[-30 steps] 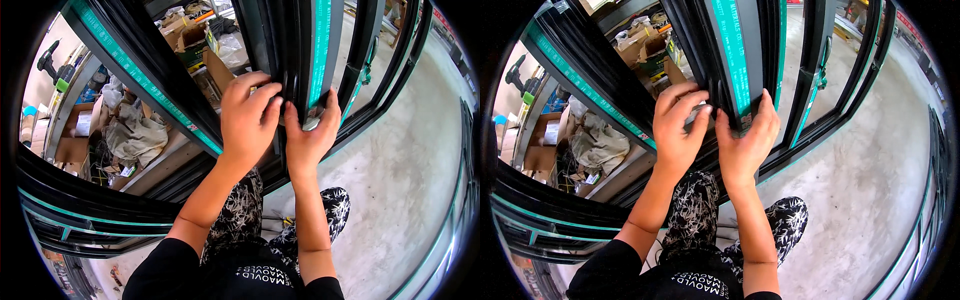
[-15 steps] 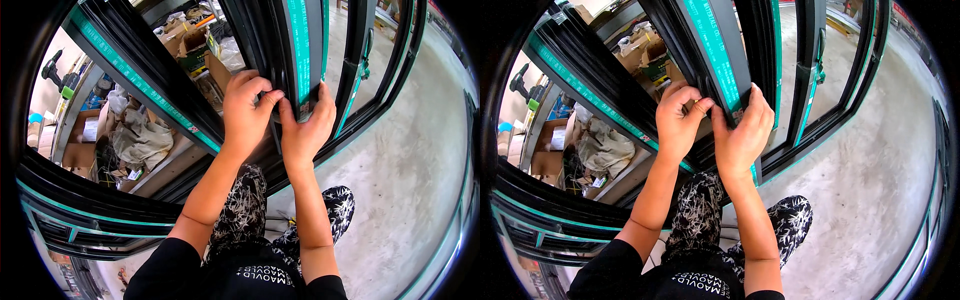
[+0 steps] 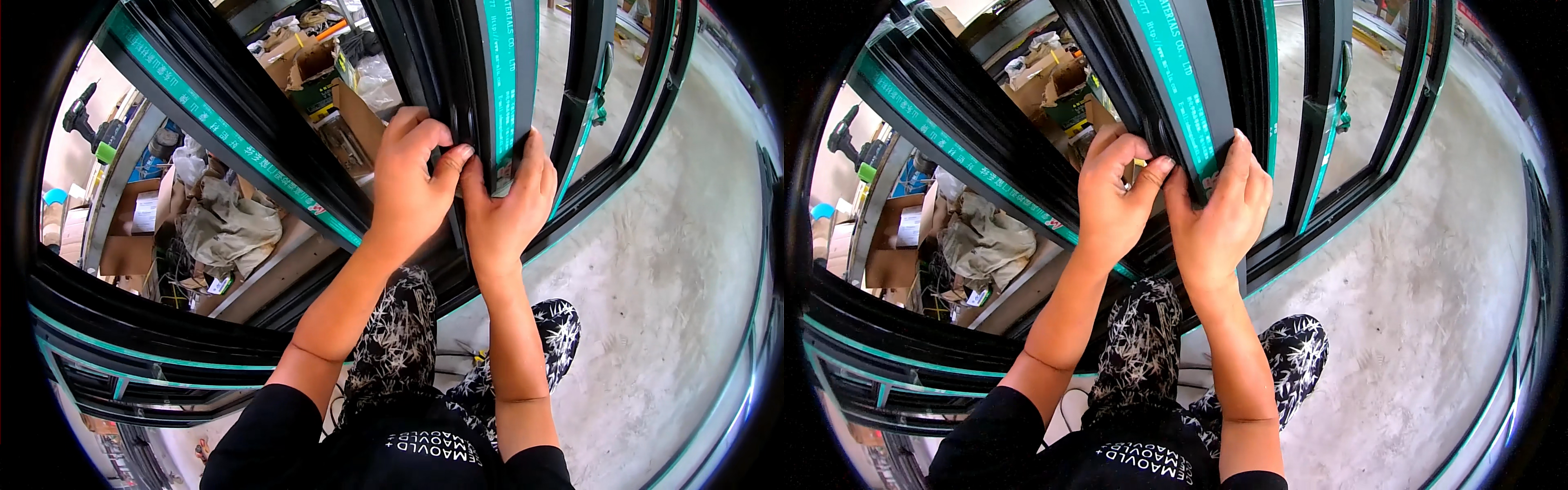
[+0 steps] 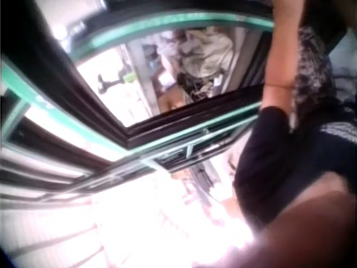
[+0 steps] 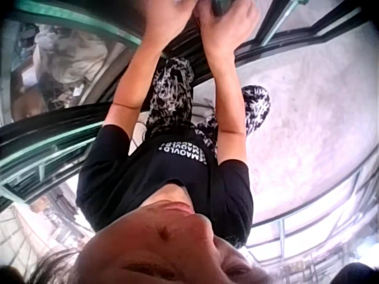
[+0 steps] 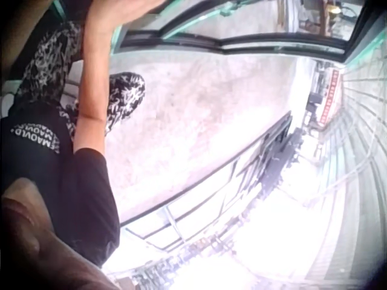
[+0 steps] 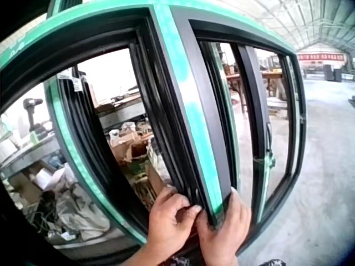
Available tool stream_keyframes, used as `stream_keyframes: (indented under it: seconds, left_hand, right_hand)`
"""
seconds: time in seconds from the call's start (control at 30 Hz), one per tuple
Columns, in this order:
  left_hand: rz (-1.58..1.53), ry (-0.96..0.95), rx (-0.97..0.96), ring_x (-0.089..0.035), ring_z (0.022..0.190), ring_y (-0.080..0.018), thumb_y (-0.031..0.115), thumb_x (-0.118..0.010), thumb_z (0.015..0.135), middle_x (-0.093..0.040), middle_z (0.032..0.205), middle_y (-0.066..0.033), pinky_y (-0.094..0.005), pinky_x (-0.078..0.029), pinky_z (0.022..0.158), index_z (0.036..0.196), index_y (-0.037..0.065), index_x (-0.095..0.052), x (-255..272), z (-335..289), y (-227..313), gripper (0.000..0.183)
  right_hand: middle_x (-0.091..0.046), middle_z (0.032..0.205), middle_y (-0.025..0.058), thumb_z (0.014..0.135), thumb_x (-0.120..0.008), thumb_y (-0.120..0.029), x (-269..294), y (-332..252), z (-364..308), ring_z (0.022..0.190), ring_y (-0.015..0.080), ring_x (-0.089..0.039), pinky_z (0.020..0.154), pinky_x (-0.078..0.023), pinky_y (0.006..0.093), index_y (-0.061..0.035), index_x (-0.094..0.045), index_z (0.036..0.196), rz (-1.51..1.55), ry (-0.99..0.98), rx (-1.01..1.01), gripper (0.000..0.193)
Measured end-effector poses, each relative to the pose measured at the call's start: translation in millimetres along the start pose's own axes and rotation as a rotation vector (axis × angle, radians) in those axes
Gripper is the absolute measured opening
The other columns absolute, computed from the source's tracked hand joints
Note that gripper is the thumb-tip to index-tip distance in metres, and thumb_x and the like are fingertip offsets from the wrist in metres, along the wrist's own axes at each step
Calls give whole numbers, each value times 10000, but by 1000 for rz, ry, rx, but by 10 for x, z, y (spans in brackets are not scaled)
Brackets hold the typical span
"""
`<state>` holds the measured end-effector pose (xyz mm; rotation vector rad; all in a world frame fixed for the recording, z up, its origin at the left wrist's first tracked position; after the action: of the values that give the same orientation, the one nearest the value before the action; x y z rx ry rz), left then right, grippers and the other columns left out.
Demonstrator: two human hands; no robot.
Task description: The person installs a rubber seal into the frame of a window by pressing it into the groove by hand. They pull the seal strip from a coil and apply it along the length of the window frame.
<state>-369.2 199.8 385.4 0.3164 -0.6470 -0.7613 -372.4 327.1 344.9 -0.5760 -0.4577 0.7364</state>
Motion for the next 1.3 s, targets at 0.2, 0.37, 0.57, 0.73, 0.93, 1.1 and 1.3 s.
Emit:
stream_keyframes:
  seconds: [0.2,0.37,0.57,0.73,0.93,1.1,1.3]
  left_hand:
    - [-95,-100,65,-554,799,-215,13,-764,831,-558,859,-74,-316,-448,728,844,-8,-600,71,49,-40,166]
    - [-14,-88,54,-585,787,-332,31,-762,793,-576,894,-143,-390,-472,686,833,-10,-601,62,65,-5,172]
    - [-110,-39,32,-606,882,-331,50,-786,787,-611,999,-143,-390,-493,776,892,3,-628,113,57,-15,195]
    - [-90,4,27,-588,1035,-333,50,-806,770,-617,1084,-148,-402,-476,904,917,24,-649,120,69,-34,217]
    - [-18,30,-22,-584,938,-237,24,-791,800,-592,985,-89,-333,-472,854,882,9,-616,79,88,-31,194]
    - [-4,88,-41,-578,917,-242,-5,-770,788,-578,958,-90,-337,-474,840,853,8,-592,49,83,20,190]
    - [-51,77,-11,-588,999,-340,-5,-763,762,-597,1048,-149,-402,-483,882,880,25,-599,34,72,-26,204]
  right_hand:
    - [-631,1146,224,751,-830,-174,47,-17,4,1071,398,-588,948,-479,472,49,-510,1374,5,-18,25,735]
    - [-643,1134,221,743,-843,-187,30,-18,40,1048,397,-600,936,-488,468,57,-515,1361,-25,-43,6,741]
    - [-650,1117,215,743,-844,-186,41,-35,68,1025,399,-608,898,-501,474,53,-526,1343,-45,-4,50,720]
    - [-662,1104,207,769,-850,-203,62,-33,67,956,360,-627,878,-503,432,64,-554,1333,-43,-1,46,691]
    - [-647,1150,220,775,-838,-167,55,-12,44,1022,391,-613,909,-492,456,58,-511,1374,8,-61,-2,719]
    - [-643,1165,232,774,-834,-159,39,-22,31,1054,414,-606,931,-485,472,65,-500,1384,25,-31,20,730]
    - [-658,1140,231,778,-826,-184,7,-74,60,1044,411,-617,928,-494,467,65,-541,1345,-35,37,56,681]
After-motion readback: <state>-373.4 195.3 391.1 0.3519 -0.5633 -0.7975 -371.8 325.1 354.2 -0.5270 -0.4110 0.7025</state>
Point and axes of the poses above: each hand's wrist, its own z-axis towards the middle knuckle, its own x-axis out of the back of the hand, y = z × x, the point moved 4 cm from there along z, towards the middle knuckle
